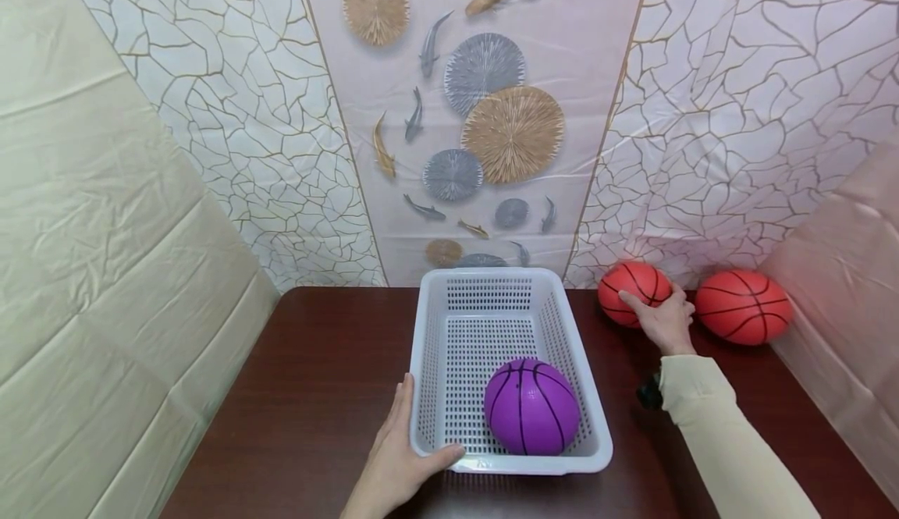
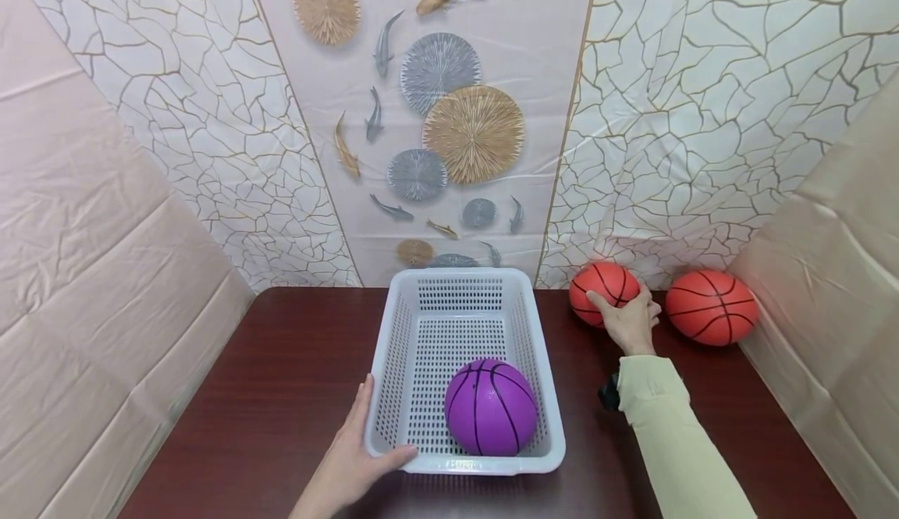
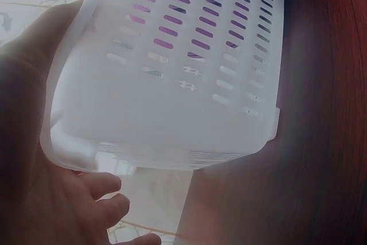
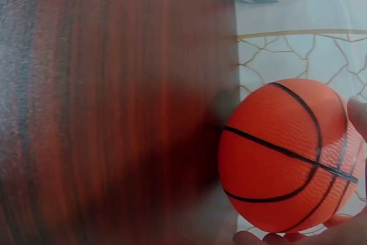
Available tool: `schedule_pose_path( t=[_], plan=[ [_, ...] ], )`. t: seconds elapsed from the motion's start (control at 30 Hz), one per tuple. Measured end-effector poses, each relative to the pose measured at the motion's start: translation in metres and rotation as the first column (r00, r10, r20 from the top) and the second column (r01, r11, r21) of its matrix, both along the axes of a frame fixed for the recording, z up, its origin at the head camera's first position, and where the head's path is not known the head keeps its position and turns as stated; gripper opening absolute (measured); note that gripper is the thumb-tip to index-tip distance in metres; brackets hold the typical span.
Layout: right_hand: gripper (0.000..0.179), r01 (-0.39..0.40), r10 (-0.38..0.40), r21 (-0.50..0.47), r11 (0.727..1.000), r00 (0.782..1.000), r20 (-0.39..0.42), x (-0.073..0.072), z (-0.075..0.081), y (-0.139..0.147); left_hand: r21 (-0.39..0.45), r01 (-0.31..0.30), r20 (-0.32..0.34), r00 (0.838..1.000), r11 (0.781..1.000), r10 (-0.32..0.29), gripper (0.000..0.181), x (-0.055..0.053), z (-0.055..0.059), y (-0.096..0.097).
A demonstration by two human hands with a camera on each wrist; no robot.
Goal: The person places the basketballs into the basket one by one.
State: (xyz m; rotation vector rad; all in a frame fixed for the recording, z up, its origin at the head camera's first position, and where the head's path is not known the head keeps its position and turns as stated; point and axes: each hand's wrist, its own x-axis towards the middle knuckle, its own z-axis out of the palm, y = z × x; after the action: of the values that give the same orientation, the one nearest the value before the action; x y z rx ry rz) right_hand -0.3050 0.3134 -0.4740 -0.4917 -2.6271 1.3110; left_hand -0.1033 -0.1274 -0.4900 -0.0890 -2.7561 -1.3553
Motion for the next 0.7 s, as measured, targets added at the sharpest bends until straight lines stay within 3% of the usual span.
schedule_pose_path(
  t=[0.4,0.7],
  plan=[
    [0.119,-0.013,0.013,-0.001,1.0,1.0,0.003,-0.003,-0.011,-0.001,0.01,0.005,-0.002,1.0,1.0,-0.005,0.124,0.0,-0.001,-0.001],
    [0.116,-0.007,0.007,-0.009,1.0,0.999,-0.036,-0.005,-0.014,0.0,0.01,0.0,0.001,1.0,1.0,0.0,0.124,0.0,-0.001,-0.001]
  ],
)
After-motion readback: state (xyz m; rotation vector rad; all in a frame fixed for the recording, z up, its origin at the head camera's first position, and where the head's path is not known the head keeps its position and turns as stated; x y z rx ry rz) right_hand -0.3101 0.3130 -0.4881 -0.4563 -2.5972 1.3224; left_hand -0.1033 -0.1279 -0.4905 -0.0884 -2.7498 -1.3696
